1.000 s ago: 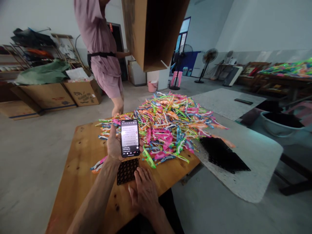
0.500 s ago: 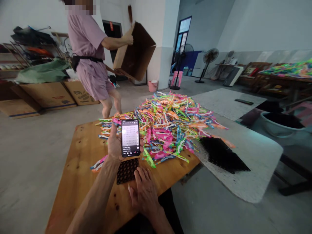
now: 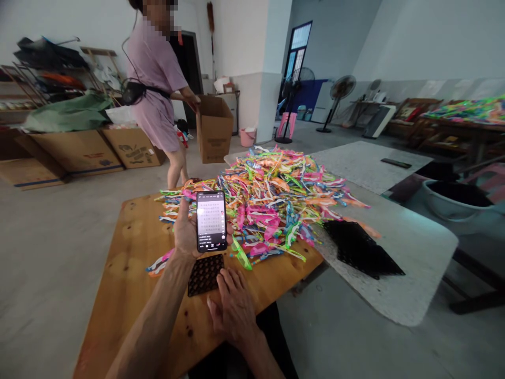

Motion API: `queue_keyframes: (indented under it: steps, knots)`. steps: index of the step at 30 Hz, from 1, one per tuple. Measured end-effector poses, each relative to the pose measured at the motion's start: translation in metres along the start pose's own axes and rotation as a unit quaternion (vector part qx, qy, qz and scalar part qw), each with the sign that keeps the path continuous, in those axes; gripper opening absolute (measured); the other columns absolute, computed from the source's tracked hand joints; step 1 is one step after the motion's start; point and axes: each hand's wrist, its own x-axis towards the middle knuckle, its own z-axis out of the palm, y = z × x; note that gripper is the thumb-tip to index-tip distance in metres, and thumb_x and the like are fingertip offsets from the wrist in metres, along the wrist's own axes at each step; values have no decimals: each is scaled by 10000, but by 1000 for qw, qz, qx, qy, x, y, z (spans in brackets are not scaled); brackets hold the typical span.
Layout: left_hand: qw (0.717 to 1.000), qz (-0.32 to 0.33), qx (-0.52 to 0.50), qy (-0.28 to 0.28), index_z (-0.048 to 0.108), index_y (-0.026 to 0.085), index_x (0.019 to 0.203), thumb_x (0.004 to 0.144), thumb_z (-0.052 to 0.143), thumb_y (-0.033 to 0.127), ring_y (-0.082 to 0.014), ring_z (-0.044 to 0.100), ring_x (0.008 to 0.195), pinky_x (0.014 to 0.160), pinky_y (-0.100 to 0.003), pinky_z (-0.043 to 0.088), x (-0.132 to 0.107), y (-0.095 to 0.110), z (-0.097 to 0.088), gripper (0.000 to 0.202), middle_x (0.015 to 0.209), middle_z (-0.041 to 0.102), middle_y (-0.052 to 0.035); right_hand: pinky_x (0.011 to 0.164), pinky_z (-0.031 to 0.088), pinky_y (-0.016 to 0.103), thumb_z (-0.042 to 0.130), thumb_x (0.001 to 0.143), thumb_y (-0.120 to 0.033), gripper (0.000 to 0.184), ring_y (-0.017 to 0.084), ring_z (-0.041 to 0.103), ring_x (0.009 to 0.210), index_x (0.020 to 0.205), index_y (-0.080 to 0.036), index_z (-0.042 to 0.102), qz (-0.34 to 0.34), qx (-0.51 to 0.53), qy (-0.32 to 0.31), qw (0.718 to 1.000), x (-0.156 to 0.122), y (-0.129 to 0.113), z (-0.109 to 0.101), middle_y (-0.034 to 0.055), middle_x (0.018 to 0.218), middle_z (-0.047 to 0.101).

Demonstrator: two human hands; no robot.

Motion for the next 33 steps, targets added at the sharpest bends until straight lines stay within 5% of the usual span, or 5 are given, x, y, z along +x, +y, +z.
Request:
queue_keyframes:
  steps: [26, 33]
  knots:
    - [1000, 7, 3, 16, 699, 47, 1147, 910, 60, 779, -323, 737, 789, 705, -439, 602, -1, 0, 0, 1000, 899, 736, -216, 1104, 494, 555, 590, 900, -313, 530, 342, 550, 1311, 1372, -83, 528, 9, -3, -2, 1000, 0, 1, -1, 199, 1410, 574]
    - [1000, 2, 8, -21, 693, 40, 1160, 880, 58, 817, -333, 734, 778, 703, -453, 599, 0, 0, -6, 1042, 919, 734, -230, 1104, 489, 568, 587, 905, -300, 541, 354, 516, 1346, 1392, -78, 507, 6, -11, 7, 1000, -4, 3, 5, 205, 1434, 553]
